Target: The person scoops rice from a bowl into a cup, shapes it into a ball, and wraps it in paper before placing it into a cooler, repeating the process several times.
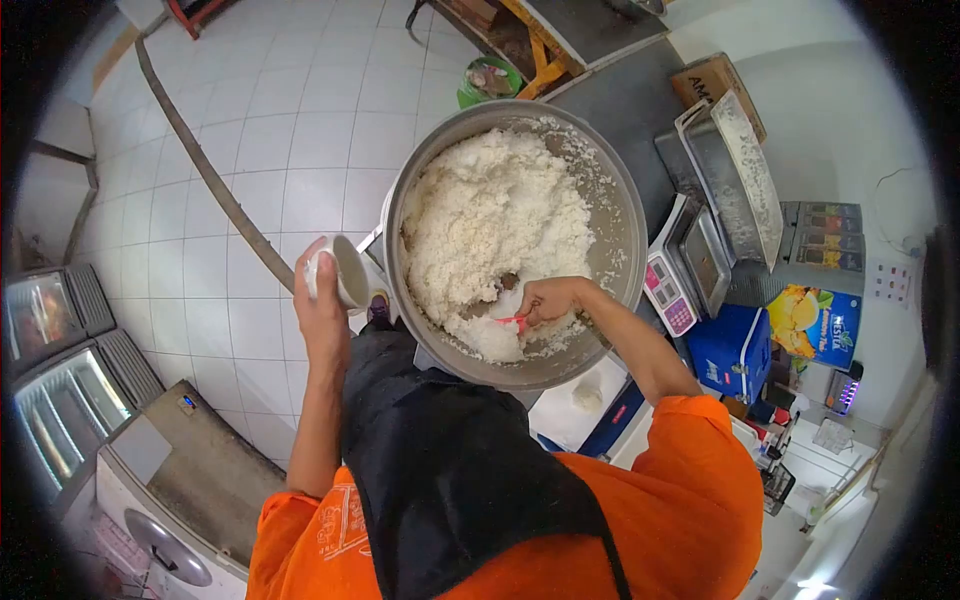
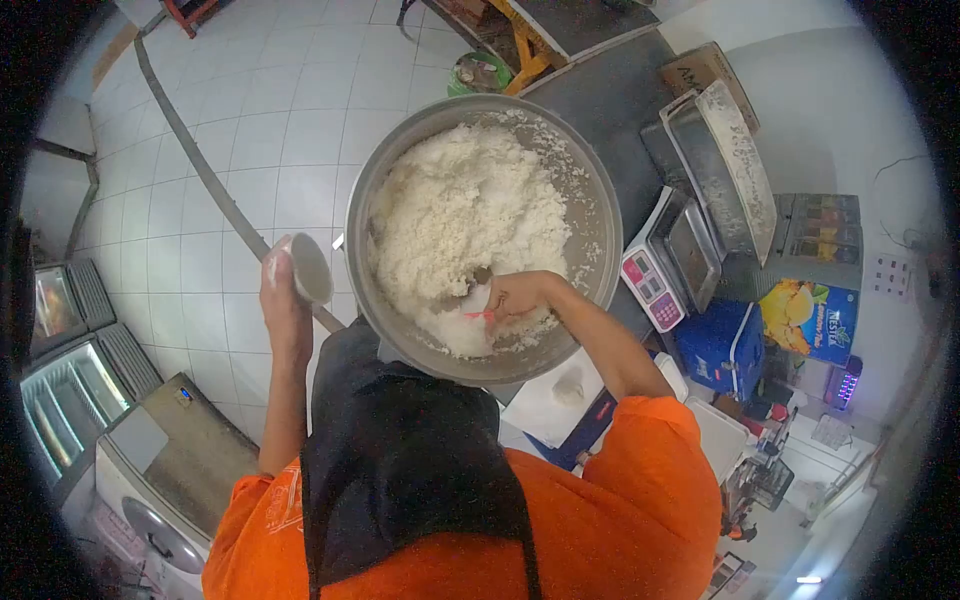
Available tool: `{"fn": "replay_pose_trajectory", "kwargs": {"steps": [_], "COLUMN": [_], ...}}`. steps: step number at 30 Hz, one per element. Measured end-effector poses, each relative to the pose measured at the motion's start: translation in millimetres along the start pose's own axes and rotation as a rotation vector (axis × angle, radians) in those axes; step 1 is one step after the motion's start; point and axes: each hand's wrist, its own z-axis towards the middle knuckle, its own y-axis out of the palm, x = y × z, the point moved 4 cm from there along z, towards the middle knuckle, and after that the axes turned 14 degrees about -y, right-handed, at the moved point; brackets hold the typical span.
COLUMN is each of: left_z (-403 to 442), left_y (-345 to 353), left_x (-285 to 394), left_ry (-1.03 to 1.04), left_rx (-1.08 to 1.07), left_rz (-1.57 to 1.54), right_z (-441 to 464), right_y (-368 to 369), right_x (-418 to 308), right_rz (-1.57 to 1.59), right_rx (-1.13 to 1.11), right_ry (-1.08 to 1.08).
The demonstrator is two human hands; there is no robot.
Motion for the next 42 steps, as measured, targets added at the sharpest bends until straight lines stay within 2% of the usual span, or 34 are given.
{"fn": "replay_pose_trajectory", "kwargs": {"steps": [1,2,3,5,7,9,10,12,13,14,15,16,18,19,21,22,24,28,30,31,33,35,37,39,41,42], "left_z": [-8,-16,-24,-42,-47,-49,-47,-42,-39,-39,-38,-38,-26,-17,-7,0,11,10,5,6,7,9,14,16,11,9], "left_y": [5,12,17,42,65,87,99,124,140,155,171,191,206,214,221,219,215,219,219,219,220,219,220,221,222,222], "left_x": [11,15,22,21,4,-25,-42,-76,-99,-114,-115,-114,-116,-116,-111,-108,-109,-106,-91,-90,-87,-87,-91,-91,-90,-87], "left_ry": [-0.010,-0.115,-0.112,-0.380,-0.469,-0.541,-0.550,-0.545,-0.694,-0.844,-0.825,-0.846,-0.861,-0.867,-0.878,-0.864,-0.810,-0.738,-0.800,-0.793,-0.803,-0.815,-0.830,-0.856,-0.863,-0.864], "left_rx": [-0.094,-0.202,-0.202,-0.360,-0.393,-0.386,-0.377,-0.384,-0.432,-0.474,-0.479,-0.504,-0.534,-0.581,-0.633,-0.625,-0.661,-0.708,-0.676,-0.682,-0.744,-0.777,-0.815,-0.900,-0.820,-0.735], "left_rz": [-0.124,-0.252,-0.257,-0.412,-0.464,-0.470,-0.406,-0.338,-0.306,-0.269,-0.270,-0.364,-0.441,-0.492,-0.525,-0.396,-0.228,-0.121,-0.185,-0.183,-0.279,-0.271,-0.263,-0.322,-0.406,-0.500], "right_z": [-4,-9,-17,-39,-64,-93,-104,-124,-128,-130,-129,-119,-103,-89,-73,-69,-57,-63,-81,-89,-115,-129,-149,-162,-165,-160], "right_y": [0,0,1,0,1,-1,0,-2,-1,1,4,14,31,40,58,65,72,70,59,58,55,55,61,66,70,73], "right_x": [8,25,35,34,28,16,5,-19,-28,-33,-38,-44,-71,-83,-107,-108,-114,-119,-119,-113,-90,-75,-82,-89,-93,-87], "right_rz": [-0.007,0.103,0.212,0.279,0.348,0.604,0.594,0.619,0.601,0.533,0.464,0.453,-0.550,-0.555,-0.808,-0.792,-0.992,-0.994,-0.738,-0.743,-0.513,-0.524,-0.586,-0.620,-0.654,-0.422], "right_rx": [-0.001,0.030,0.061,0.135,0.220,0.383,0.400,0.631,0.642,0.778,0.910,0.912,1.200,1.213,1.287,1.313,1.193,1.257,1.365,1.373,1.683,1.690,1.795,1.854,1.916,1.886], "right_ry": [0.005,0.037,0.069,0.085,0.096,0.038,0.035,-0.019,-0.028,-0.019,-0.012,-0.027,-0.016,-0.027,0.253,0.250,0.254,0.284,0.301,0.300,-0.003,-0.009,0.212,0.145,0.075,0.069]}}
